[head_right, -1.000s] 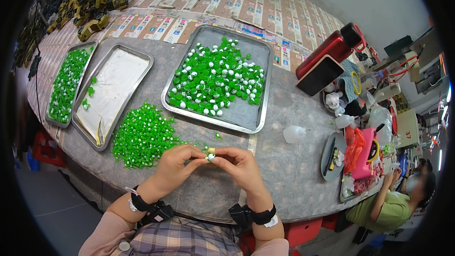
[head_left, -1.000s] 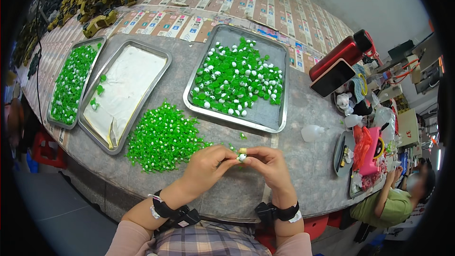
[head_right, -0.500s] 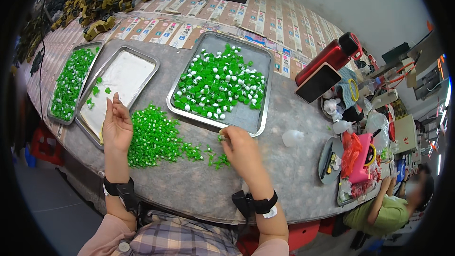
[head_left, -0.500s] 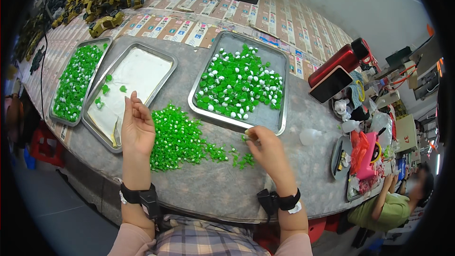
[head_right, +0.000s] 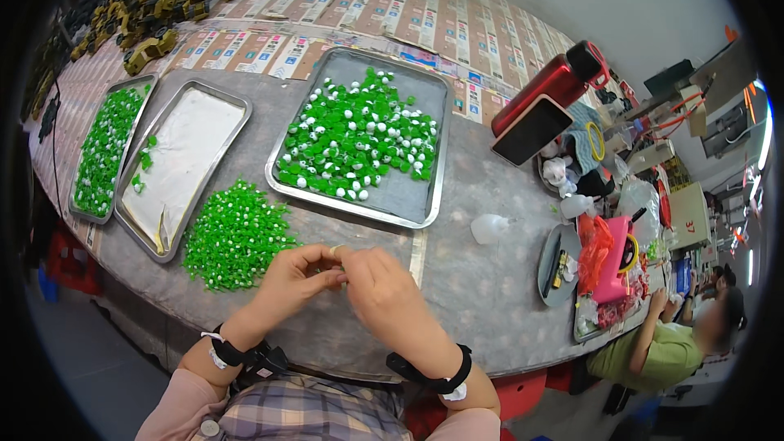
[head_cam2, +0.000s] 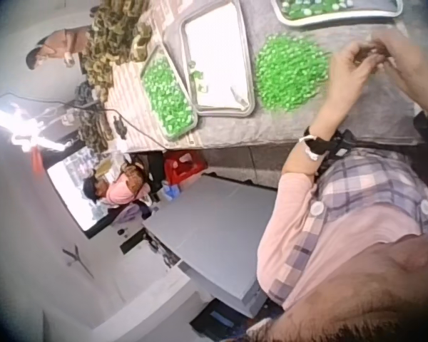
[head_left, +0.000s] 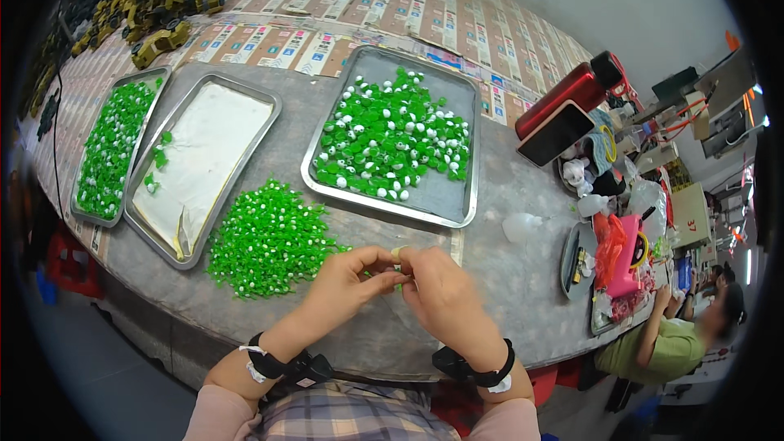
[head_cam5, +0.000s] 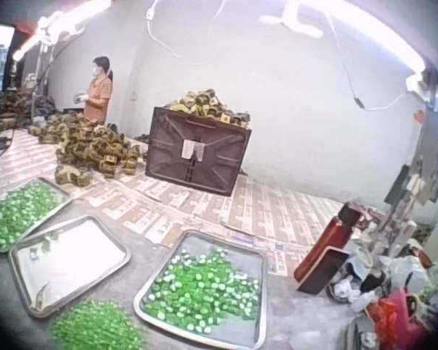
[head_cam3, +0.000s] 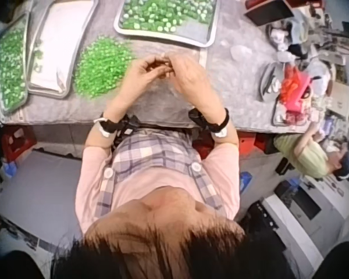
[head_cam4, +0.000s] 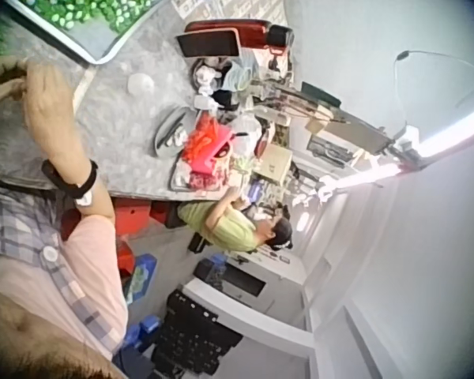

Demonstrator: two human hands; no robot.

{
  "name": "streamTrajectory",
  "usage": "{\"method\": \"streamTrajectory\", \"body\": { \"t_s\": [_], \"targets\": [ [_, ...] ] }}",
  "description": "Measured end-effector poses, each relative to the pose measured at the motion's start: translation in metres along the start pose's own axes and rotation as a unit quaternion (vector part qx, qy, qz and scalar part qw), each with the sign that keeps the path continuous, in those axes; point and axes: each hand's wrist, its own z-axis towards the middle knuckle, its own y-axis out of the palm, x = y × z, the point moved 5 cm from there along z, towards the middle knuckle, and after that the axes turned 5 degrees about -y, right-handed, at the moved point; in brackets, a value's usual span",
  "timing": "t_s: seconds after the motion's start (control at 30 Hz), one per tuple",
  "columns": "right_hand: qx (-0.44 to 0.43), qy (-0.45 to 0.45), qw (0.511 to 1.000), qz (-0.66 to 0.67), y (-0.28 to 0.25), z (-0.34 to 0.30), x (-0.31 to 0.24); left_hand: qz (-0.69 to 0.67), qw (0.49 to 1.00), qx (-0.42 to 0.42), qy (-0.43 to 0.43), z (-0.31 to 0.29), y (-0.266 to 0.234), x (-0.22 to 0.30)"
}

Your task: The person sits at a table and assembles small green and white candy pieces. They pick up a green piece, apply a small amount of liquid from a squeeze bottle, and then attach a white piece to it. The finished candies are placed into a metal tray. The process is repeated continuously throughout the video.

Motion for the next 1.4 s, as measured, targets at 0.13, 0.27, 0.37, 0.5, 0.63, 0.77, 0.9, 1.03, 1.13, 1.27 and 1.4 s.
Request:
{"method": "streamTrajectory", "body": {
  "t_s": [0.13, 0.27, 0.37, 0.5, 0.63, 0.77, 0.9, 1.03, 1.13, 1.27, 1.4],
  "targets": [
    [0.155, 0.078, 0.984, -0.033, -0.035, -0.027, 0.03, -0.069, 0.997, 0.008, -0.026, 0.0, -0.002, -0.006],
    [0.463, 0.234, 0.852, -0.068, -0.097, -0.087, 0.109, -0.166, 0.985, -0.018, -0.042, 0.002, -0.002, 0.0],
    [0.392, 0.277, 0.877, -0.019, -0.088, -0.098, 0.155, -0.203, 0.977, -0.021, -0.06, 0.003, 0.0, -0.002],
    [0.27, 0.319, 0.908, 0.041, -0.065, -0.103, 0.181, -0.228, 0.972, -0.027, -0.058, 0.005, 0.0, -0.01],
    [0.367, 0.261, 0.87, 0.198, -0.068, -0.065, 0.121, -0.285, 0.953, -0.028, -0.095, 0.005, -0.005, -0.018],
    [0.376, 0.185, 0.888, 0.188, -0.072, -0.052, 0.063, -0.338, 0.935, -0.039, -0.103, 0.004, -0.007, -0.017],
    [0.45, 0.133, 0.868, 0.165, -0.066, -0.037, 0.029, -0.361, 0.928, -0.042, -0.087, 0.004, -0.008, -0.016],
    [0.438, 0.146, 0.852, 0.247, -0.046, -0.026, 0.021, -0.353, 0.931, -0.047, -0.081, 0.005, -0.008, -0.017],
    [0.411, 0.057, 0.89, 0.186, -0.04, -0.027, 0.018, -0.35, 0.932, -0.047, -0.08, 0.004, -0.007, -0.017],
    [0.388, 0.027, 0.908, 0.158, -0.037, -0.021, 0.012, -0.346, 0.934, -0.046, -0.08, 0.005, -0.007, -0.019],
    [0.38, 0.029, 0.912, 0.152, -0.037, -0.021, 0.011, -0.345, 0.934, -0.047, -0.085, 0.005, -0.007, -0.018]
  ]
}}
